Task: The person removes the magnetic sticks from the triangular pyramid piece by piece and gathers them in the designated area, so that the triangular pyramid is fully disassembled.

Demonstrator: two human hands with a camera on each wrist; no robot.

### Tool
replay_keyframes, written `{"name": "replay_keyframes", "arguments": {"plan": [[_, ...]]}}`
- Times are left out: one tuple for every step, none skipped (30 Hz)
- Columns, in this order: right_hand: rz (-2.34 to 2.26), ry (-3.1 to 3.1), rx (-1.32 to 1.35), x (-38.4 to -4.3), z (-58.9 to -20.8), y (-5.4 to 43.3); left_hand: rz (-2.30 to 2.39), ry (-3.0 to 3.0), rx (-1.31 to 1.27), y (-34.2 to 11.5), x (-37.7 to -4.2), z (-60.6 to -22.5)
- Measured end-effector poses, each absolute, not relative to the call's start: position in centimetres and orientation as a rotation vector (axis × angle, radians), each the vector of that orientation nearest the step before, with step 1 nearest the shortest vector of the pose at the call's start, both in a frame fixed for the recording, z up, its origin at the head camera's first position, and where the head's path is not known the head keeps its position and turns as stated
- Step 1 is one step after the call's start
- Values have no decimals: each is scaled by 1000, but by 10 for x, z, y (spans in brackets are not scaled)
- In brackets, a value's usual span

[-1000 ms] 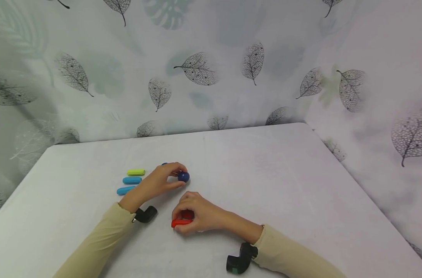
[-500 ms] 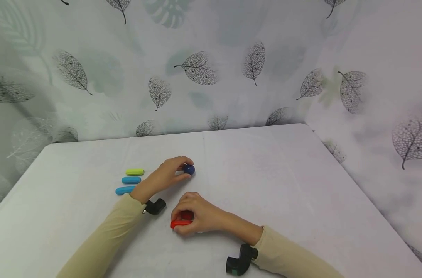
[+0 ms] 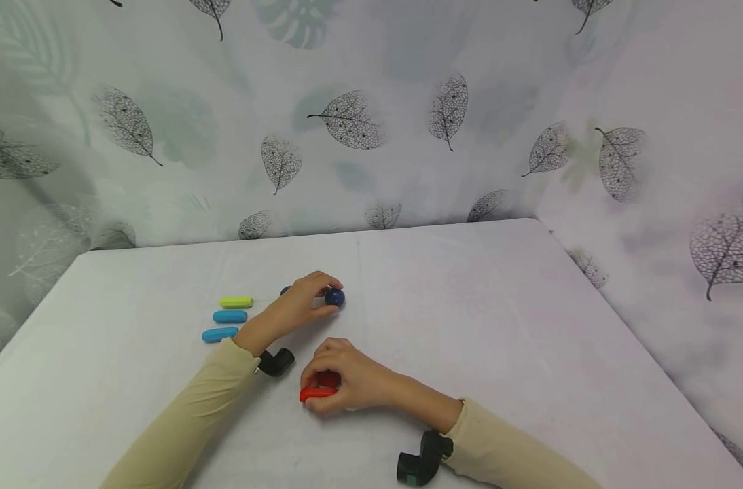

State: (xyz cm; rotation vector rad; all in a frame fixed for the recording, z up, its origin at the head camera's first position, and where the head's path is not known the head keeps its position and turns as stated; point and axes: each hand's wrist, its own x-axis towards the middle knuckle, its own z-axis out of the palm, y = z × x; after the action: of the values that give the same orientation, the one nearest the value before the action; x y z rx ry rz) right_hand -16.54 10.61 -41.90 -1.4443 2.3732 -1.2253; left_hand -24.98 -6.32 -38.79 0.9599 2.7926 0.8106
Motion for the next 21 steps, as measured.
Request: {"name": "replay_keyframes", "arguments": {"plan": [[-1226, 2373, -1444, -165, -419, 106, 805, 2792, 966, -63, -250, -387], [-1221, 2377, -1449, -165, -419, 106, 798, 2791, 975, -63, -250, -387], [-1221, 2377, -1446, -165, -418, 106, 795, 2788, 983, -63, -250, -387], [-1220, 2377, -1443, -165, -418, 107, 792, 2787, 995, -64, -249, -386], [-1224, 2371, -1434, -165, -418, 107, 789, 2786, 1006, -64, -249, -385], [-1223, 2369, -1431, -165, -418, 107, 789, 2787, 1025, -64, -249, -385], [-1220, 2371, -1434, -165, -418, 107, 793, 2787, 1042, -65, -249, -384], [-1217, 2373, -1434, -165, -418, 107, 800, 2788, 1061, -65, -248, -384], [-1219, 2372, -1431, -165, -418, 107, 809, 2790, 1084, -66, -248, -383], [-1221, 2369, -1426, -164, -418, 108, 821, 2791, 1104, -67, -247, -382], [-1220, 2372, -1429, -164, -418, 108, 830, 2791, 1125, -67, -246, -382], [-1216, 2376, -1435, -164, -418, 108, 845, 2786, 1143, -68, -245, -381], [-1216, 2378, -1438, -164, -419, 108, 855, 2781, 1158, -69, -244, -380], [-1220, 2375, -1435, -165, -419, 108, 865, 2777, 1172, -70, -243, -379], [-1221, 2375, -1442, -165, -419, 108, 868, 2776, 1186, -70, -241, -379], [-1226, 2371, -1441, -165, -420, 108, 875, 2773, 1199, -71, -239, -377], [-1226, 2373, -1445, -165, -420, 108, 877, 2775, 1221, -72, -237, -376], [-1228, 2372, -1449, -165, -421, 108, 878, 2778, 1241, -73, -235, -375], [-1233, 2369, -1447, -166, -421, 108, 876, 2783, 1259, -73, -232, -374], [-1233, 2372, -1452, -166, -421, 108, 869, 2793, 1277, -74, -230, -372], [-1234, 2372, -1453, -166, -422, 108, 866, 2798, 1285, -75, -227, -371]]}}
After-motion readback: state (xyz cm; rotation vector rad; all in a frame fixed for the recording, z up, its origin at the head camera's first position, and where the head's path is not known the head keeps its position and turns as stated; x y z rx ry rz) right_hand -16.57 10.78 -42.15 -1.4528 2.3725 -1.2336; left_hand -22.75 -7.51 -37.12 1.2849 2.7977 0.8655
